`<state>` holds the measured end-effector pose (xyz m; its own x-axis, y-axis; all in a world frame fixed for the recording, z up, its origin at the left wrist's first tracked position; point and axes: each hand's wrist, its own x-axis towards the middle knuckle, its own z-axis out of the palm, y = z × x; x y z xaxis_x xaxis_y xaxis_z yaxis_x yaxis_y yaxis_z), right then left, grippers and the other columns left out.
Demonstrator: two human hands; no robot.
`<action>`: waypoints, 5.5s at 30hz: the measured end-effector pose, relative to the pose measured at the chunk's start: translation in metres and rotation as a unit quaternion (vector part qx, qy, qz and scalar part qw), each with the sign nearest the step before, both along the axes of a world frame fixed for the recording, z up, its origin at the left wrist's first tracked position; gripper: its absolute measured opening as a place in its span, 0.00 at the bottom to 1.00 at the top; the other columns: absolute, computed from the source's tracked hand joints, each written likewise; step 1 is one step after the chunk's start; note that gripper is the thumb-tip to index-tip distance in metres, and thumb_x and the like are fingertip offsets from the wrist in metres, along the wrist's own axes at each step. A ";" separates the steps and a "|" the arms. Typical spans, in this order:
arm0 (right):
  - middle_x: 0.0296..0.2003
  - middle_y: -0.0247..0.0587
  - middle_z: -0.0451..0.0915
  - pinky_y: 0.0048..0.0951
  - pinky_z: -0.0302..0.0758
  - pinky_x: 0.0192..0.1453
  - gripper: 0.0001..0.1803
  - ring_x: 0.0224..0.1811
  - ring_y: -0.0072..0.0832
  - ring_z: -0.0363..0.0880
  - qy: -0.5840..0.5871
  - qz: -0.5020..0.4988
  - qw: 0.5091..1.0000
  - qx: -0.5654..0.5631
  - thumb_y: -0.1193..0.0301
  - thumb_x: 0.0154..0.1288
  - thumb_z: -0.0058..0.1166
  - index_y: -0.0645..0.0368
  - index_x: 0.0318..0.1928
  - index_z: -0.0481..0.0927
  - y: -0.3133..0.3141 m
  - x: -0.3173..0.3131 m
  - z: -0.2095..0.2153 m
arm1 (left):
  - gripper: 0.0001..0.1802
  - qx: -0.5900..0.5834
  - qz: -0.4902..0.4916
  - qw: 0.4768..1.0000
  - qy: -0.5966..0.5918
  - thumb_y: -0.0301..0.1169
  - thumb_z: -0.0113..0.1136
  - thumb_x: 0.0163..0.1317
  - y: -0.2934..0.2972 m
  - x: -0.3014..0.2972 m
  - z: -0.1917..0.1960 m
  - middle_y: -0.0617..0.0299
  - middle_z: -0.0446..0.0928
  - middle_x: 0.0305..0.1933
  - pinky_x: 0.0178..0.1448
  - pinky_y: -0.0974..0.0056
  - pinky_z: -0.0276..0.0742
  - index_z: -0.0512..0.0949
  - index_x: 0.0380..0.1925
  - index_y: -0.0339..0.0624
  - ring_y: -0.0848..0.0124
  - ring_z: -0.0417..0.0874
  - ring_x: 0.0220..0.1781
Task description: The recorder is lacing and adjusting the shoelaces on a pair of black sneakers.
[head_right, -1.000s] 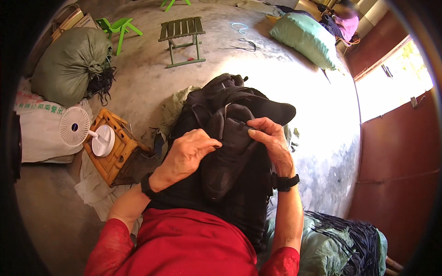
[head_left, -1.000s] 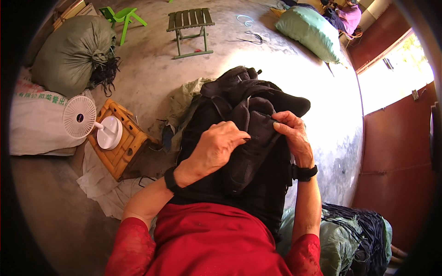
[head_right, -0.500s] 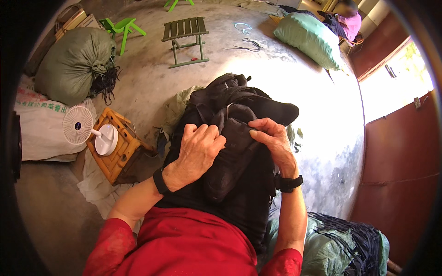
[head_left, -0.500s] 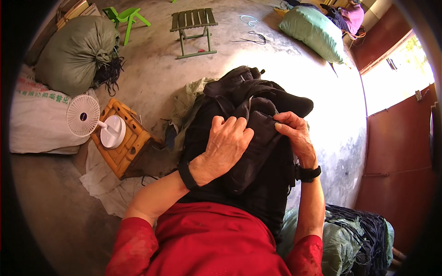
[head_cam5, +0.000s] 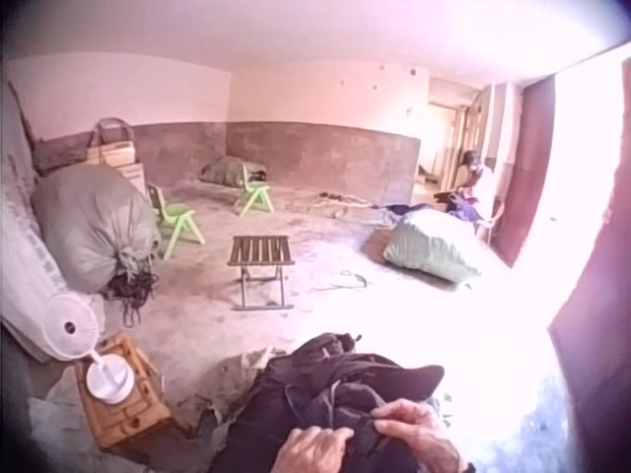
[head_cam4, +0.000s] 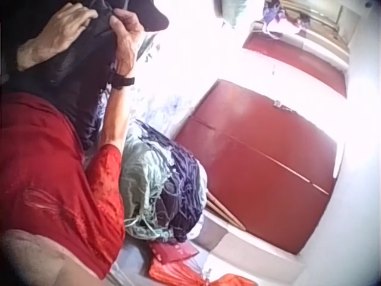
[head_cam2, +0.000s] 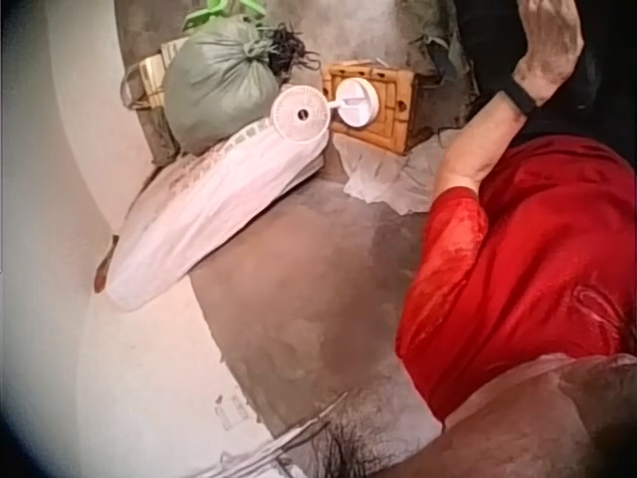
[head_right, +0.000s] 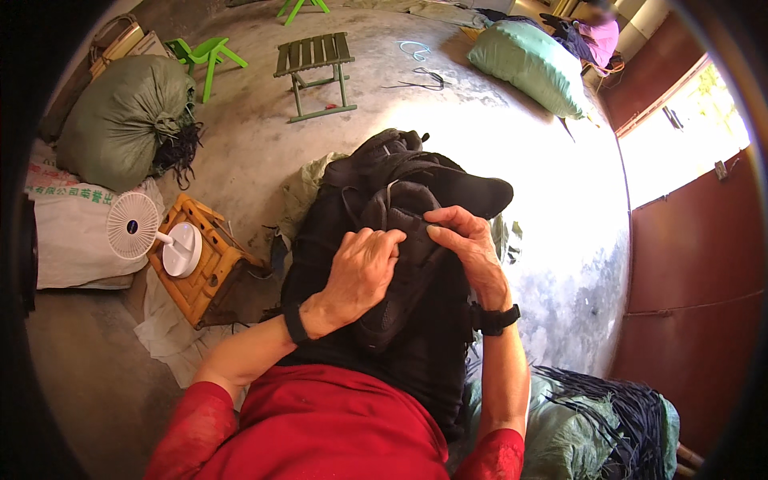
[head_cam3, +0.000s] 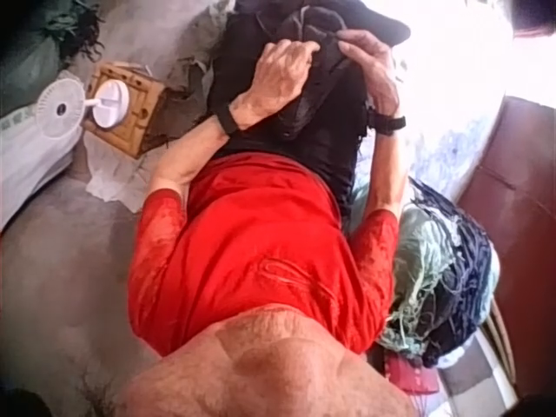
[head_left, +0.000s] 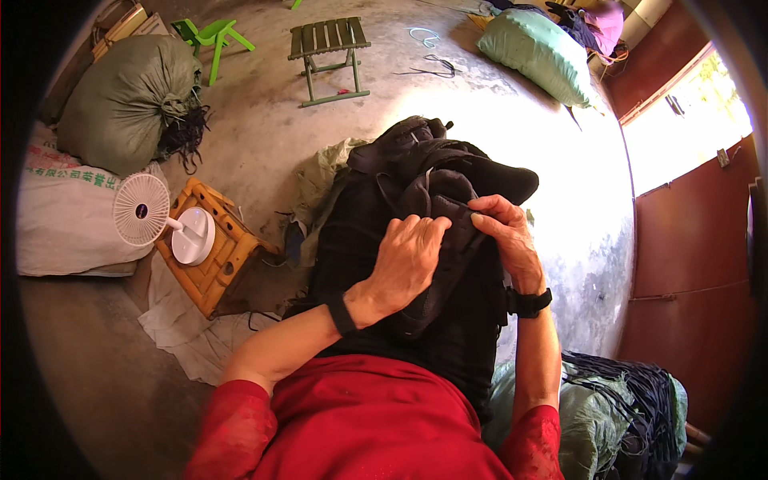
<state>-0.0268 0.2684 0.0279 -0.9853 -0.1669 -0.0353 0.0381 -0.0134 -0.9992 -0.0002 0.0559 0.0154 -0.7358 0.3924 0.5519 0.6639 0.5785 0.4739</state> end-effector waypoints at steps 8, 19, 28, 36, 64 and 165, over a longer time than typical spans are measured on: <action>0.40 0.34 0.83 0.23 0.74 0.51 0.11 0.42 0.22 0.79 0.068 -0.090 0.993 0.042 0.77 0.62 0.59 0.63 0.46 0.83 -0.020 0.020 0.020 | 0.19 0.182 -0.101 0.939 -0.273 0.17 0.59 0.56 -0.009 -0.013 0.000 0.61 0.79 0.33 0.41 0.65 0.74 0.72 0.49 0.37 0.70 0.78 0.32; 0.23 0.40 0.83 0.33 0.74 0.31 0.14 0.25 0.36 0.83 0.104 -0.104 0.893 0.426 0.65 0.55 0.69 0.58 0.34 0.78 -0.045 0.057 0.013 | 0.19 0.234 -0.144 0.914 -0.298 0.17 0.59 0.57 -0.015 -0.016 0.000 0.61 0.78 0.32 0.39 0.67 0.75 0.72 0.50 0.35 0.73 0.76 0.31; 0.27 0.43 0.81 0.34 0.74 0.30 0.09 0.28 0.40 0.81 0.321 -0.114 0.772 0.536 0.72 0.57 0.67 0.59 0.30 0.78 -0.050 0.069 0.010 | 0.18 0.247 -0.132 0.920 -0.275 0.17 0.56 0.61 -0.017 -0.012 -0.004 0.60 0.81 0.37 0.46 0.68 0.77 0.72 0.53 0.36 0.74 0.81 0.38; 0.16 0.31 0.73 0.21 0.62 0.19 0.17 0.17 0.15 0.68 0.065 -0.584 0.680 0.439 0.59 0.69 0.57 0.60 0.29 0.78 0.207 0.203 -0.003 | 0.23 0.194 -0.007 0.964 -0.184 0.20 0.56 0.63 -0.077 -0.031 -0.012 0.53 0.73 0.61 0.63 0.59 0.72 0.70 0.60 0.39 0.59 0.76 0.62; 0.29 0.37 0.79 0.25 0.76 0.33 0.13 0.27 0.24 0.78 -0.046 -0.243 0.941 -0.229 0.64 0.78 0.44 0.62 0.49 0.75 0.000 0.102 -0.009 | 0.16 0.300 0.034 0.866 -0.399 0.24 0.43 0.70 -0.129 -0.068 -0.023 0.60 0.84 0.37 0.47 0.70 0.78 0.78 0.51 0.33 0.75 0.83 0.40; 0.24 0.36 0.81 0.22 0.74 0.28 0.09 0.24 0.18 0.78 -0.042 -0.169 0.955 0.241 0.69 0.68 0.57 0.65 0.36 0.80 -0.023 0.082 0.004 | 0.04 0.089 -0.079 0.972 -0.201 0.22 0.63 0.58 -0.048 -0.006 -0.005 0.54 0.80 0.31 0.35 0.61 0.78 0.78 0.34 0.37 0.57 0.84 0.32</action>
<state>0.0548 0.2450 0.0324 -0.9704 0.2162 -0.1080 0.1925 0.4213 -0.8863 -0.0057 0.0077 0.0104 -0.8446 0.4427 0.3011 0.4776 0.3688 0.7974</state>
